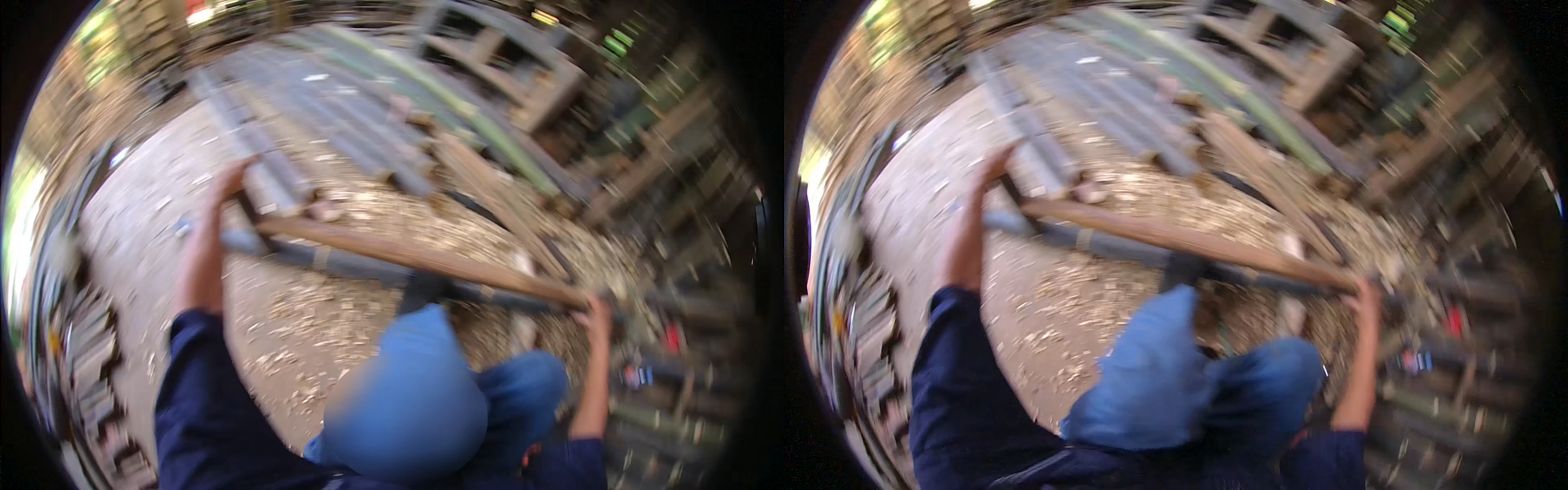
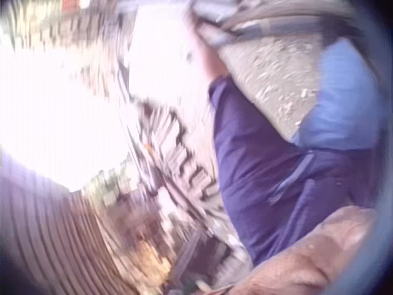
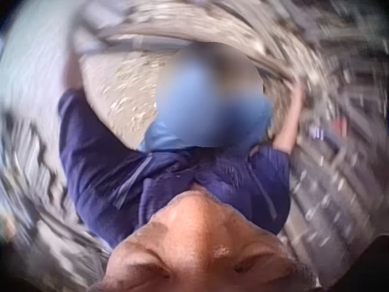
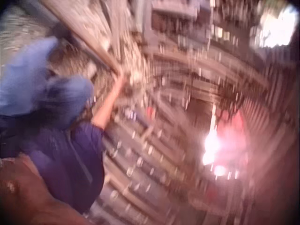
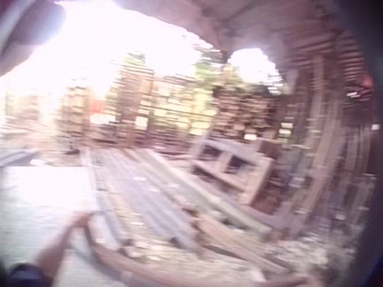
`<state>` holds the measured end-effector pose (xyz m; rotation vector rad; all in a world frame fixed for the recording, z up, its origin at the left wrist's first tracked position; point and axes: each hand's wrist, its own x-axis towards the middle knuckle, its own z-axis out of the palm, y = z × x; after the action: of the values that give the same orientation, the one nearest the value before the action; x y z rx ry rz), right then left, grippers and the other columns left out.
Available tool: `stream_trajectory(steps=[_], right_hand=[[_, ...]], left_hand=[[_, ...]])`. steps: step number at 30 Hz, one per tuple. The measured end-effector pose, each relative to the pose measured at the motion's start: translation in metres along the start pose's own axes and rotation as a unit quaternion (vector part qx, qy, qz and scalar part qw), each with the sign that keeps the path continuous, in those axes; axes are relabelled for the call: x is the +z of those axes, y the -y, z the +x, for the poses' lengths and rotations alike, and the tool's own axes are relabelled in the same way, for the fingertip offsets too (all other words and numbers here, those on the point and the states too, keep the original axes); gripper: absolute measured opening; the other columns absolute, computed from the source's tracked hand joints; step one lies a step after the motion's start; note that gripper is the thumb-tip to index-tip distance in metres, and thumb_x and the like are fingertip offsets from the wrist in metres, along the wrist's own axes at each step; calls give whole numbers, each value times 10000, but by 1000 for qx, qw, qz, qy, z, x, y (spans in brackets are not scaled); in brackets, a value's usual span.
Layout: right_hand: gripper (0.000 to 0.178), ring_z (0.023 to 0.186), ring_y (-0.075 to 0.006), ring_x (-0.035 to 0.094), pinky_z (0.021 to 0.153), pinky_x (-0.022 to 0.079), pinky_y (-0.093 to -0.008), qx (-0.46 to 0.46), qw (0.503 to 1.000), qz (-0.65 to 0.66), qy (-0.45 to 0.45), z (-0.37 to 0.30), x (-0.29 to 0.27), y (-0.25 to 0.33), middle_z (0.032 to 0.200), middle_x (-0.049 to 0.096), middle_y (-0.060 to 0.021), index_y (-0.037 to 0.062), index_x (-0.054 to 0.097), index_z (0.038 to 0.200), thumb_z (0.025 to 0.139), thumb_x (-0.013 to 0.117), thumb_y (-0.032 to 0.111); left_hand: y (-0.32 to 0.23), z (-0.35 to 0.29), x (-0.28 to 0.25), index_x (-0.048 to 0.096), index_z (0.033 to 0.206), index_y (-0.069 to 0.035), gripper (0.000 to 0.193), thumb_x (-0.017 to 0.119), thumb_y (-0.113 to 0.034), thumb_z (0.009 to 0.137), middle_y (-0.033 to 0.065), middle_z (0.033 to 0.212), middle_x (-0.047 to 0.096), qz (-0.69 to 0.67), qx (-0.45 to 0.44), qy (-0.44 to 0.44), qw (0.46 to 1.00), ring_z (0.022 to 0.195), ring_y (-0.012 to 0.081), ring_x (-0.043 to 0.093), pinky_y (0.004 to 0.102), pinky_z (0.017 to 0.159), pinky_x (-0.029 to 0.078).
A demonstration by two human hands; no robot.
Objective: The person shaves a piece of bamboo with a knife, fits it into a hole in a larger bamboo pole, and secures the joint by striking it with a wooden mallet.
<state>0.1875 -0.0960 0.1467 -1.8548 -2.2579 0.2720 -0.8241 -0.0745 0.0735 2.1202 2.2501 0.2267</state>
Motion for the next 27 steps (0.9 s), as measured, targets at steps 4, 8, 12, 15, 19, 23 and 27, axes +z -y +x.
stream_trajectory(steps=[4,8,12,15,19,23,27], right_hand=[[674,1319,-299,510,938,565,-537,245,872,425,-2,45,11,60,1397,523,-146,88,516,1395,863,741,436],[505,992,-216,681,872,529,-367,201,897,365,-150,9,-20,43,1063,714,-97,27,659,1172,771,797,300],[504,978,-213,672,844,539,-376,166,907,355,-157,12,-17,28,1075,712,-94,34,655,1168,758,792,293],[501,969,-211,670,857,534,-367,166,909,350,-153,29,-17,33,1074,709,-95,15,652,1151,740,780,270],[540,1034,-214,659,920,519,-381,173,913,353,-108,40,-19,39,1126,695,-115,19,640,1180,730,777,285],[789,1121,-266,652,1023,492,-442,167,937,293,-90,29,-19,23,1210,680,-176,9,562,1331,703,845,395],[1018,1324,-347,545,1081,450,-454,233,939,249,-35,-6,-22,-36,1372,579,-287,-51,428,1468,729,852,506]], left_hand=[[113,-27,-37,442,1533,-144,661,438,40,898,259,1333,599,-130,17,-69,989,1239,354,584,427,1042,461],[15,30,2,566,1441,-157,510,374,-422,1050,266,1080,680,-90,-231,108,963,971,400,658,476,873,512],[-19,23,-31,715,1173,12,888,360,-769,941,235,800,652,-154,-267,86,947,841,348,654,477,799,494],[-8,23,-46,726,1112,41,968,375,-834,889,167,756,635,-134,-234,105,957,801,309,625,413,792,475],[14,17,-50,731,1087,44,997,387,-864,862,152,726,619,-145,-216,71,963,770,291,603,380,765,462],[-16,25,-52,694,1185,63,800,389,-655,1002,330,1073,677,-92,-226,111,964,1083,372,646,461,987,454],[-78,7,-80,523,1434,-31,591,666,-357,964,274,1373,570,141,-16,-253,957,1293,393,536,493,1080,421]])
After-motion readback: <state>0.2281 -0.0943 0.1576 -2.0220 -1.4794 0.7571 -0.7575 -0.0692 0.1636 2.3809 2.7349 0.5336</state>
